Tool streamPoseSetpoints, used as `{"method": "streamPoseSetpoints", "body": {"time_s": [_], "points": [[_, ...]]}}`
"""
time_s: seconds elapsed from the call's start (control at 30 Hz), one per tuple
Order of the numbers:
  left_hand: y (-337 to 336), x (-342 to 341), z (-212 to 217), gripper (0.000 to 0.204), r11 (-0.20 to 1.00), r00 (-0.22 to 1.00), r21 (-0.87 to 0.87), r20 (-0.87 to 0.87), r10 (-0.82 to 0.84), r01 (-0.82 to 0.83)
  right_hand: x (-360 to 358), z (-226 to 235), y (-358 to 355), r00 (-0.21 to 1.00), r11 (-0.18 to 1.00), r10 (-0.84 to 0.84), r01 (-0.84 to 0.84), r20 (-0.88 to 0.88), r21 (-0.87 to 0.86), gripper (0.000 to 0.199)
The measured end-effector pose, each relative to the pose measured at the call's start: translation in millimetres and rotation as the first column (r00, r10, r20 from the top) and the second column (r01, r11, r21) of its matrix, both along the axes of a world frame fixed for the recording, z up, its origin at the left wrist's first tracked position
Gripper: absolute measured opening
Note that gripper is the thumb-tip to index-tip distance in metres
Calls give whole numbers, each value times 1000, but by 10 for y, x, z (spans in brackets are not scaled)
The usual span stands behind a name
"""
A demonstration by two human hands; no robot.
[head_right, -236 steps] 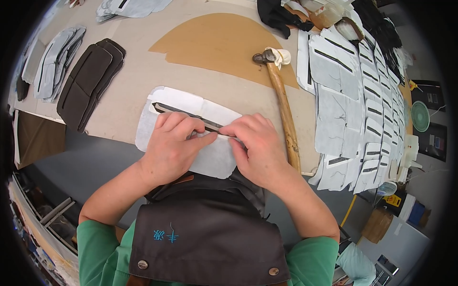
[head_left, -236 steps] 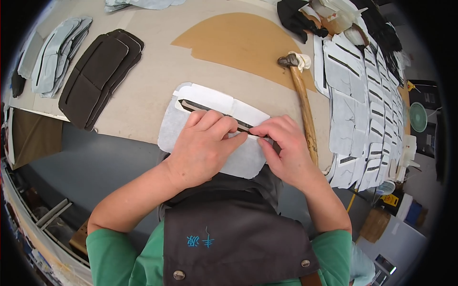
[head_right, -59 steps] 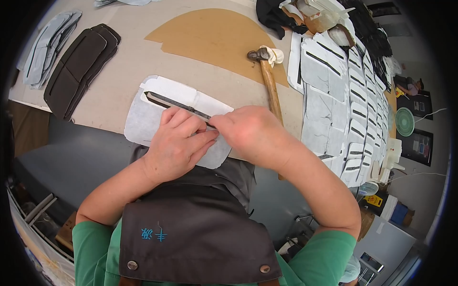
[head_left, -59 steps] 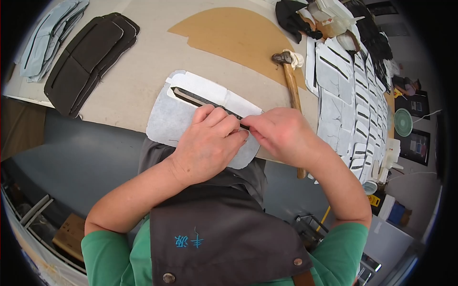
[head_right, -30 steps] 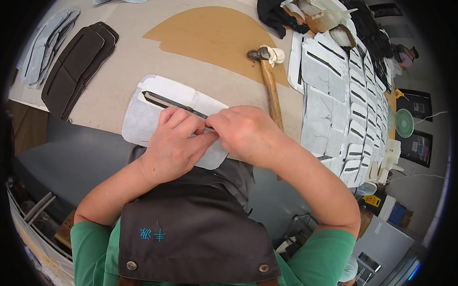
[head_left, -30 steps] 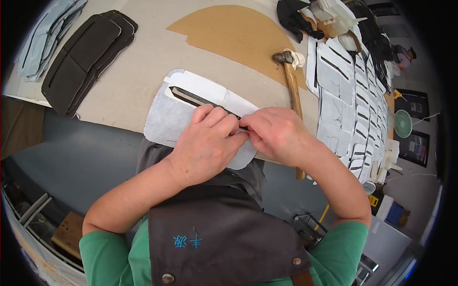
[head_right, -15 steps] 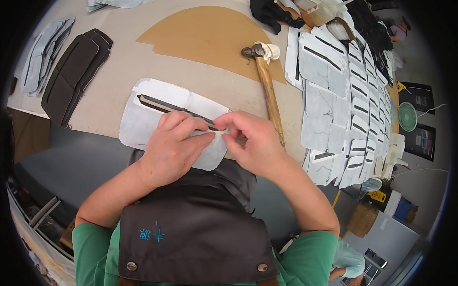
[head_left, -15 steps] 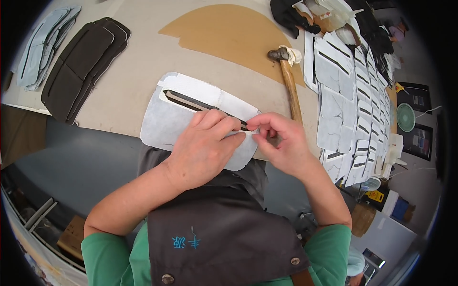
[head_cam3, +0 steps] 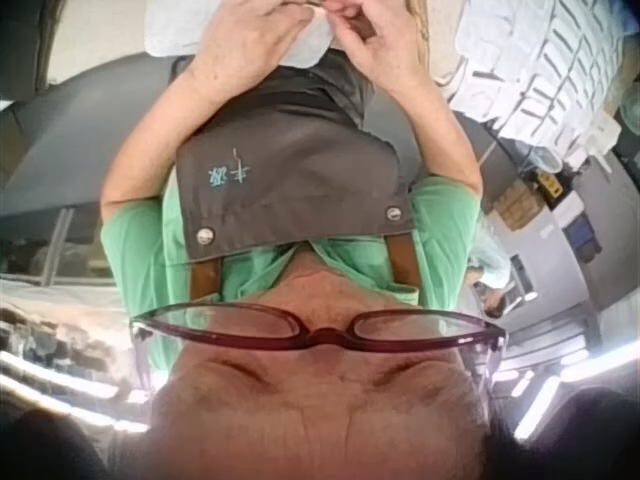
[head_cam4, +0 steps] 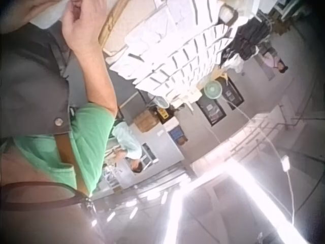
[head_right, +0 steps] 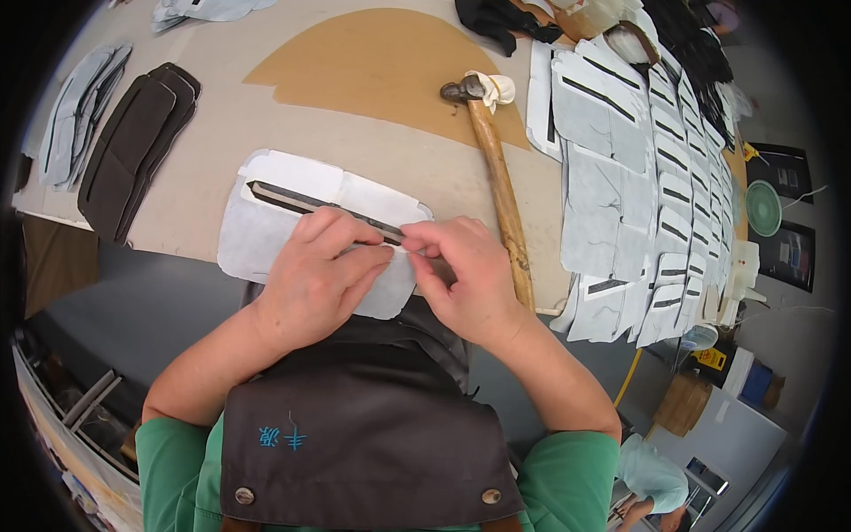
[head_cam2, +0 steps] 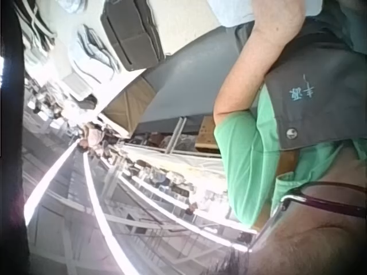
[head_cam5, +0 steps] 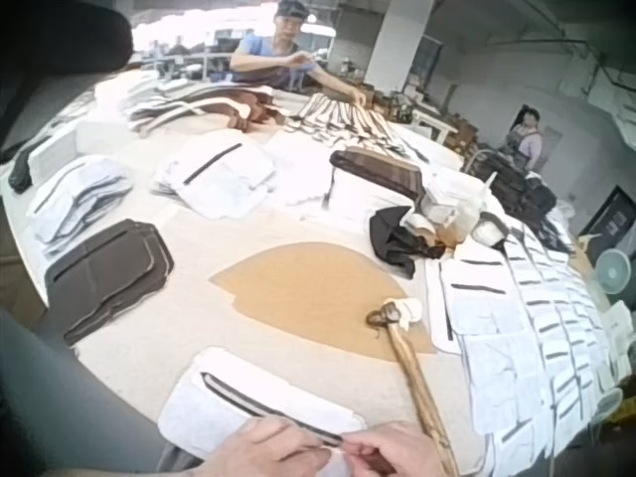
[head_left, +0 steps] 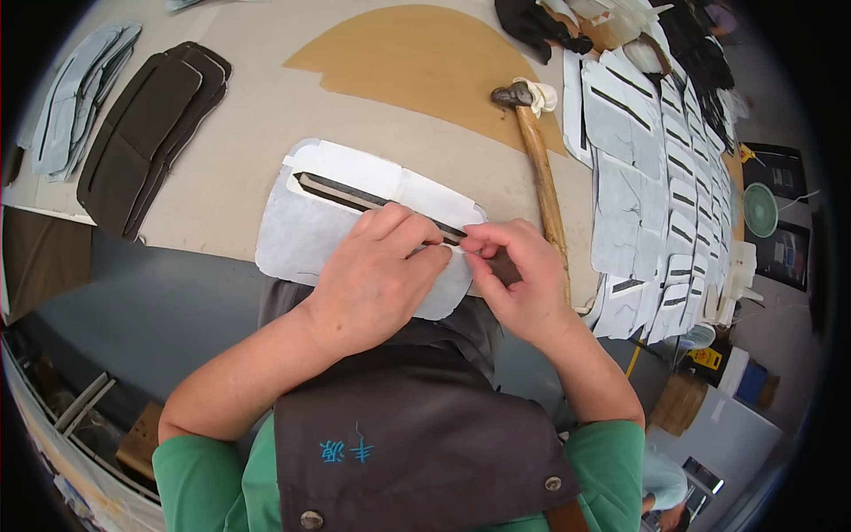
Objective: The recorder is seen assembling and hammering leather or fabric components for bags at a workshop table.
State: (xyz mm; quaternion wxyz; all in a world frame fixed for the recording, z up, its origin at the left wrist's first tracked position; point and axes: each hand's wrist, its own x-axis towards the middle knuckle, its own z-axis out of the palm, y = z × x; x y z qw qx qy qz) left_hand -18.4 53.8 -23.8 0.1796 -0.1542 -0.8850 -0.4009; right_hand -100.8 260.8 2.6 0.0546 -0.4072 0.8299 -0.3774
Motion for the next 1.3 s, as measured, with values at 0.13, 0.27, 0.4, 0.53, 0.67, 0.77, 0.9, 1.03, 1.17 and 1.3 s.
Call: {"method": "streamPoseSetpoints", "body": {"time_s": [0.13, 0.27, 0.4, 0.53, 0.67, 0.77, 0.9, 1.03, 1.17, 1.3], "points": [[2, -7, 16, 28, 1000, 1000, -4, 8, 12, -12, -1, 30, -14, 993, 998, -44, 48, 111, -31, 38], [8, -7, 27, 36, 1000, 1000, -4, 15, 25, -25, -2, 60, -65, 992, 999, -32, 33, 122, -8, 39], [13, 0, 34, 33, 999, 999, -15, 24, 30, -29, -8, 43, -42, 1000, 999, 24, -24, -14, 23, 39], [4, 16, 13, 30, 999, 998, -48, 52, 28, -25, -25, 10, 28, 970, 996, 80, -68, -228, 62, 40], [11, 6, 6, 29, 999, 999, -53, 40, 12, -10, -1, -30, 31, 988, 998, 19, -28, -155, -51, 40], [16, 9, 24, 34, 998, 998, -49, 59, 32, -29, 9, 21, -27, 995, 998, -34, 28, -94, -64, 41], [20, 12, 34, 41, 996, 998, -85, 64, 29, -23, -21, 62, -40, 992, 995, -91, 95, 90, -38, 36], [28, 7, 59, 44, 987, 996, -162, 88, 18, -4, -130, 63, -41, 975, 996, -77, 82, 207, -19, 26], [30, 1, 86, 43, 967, 994, -253, 105, 8, 19, -181, 93, -89, 944, 996, -90, 87, 317, 25, 19], [37, 11, 116, 42, 939, 997, -344, 82, 10, 18, -274, 129, -90, 912, 995, -81, 52, 402, 83, 10]]}}
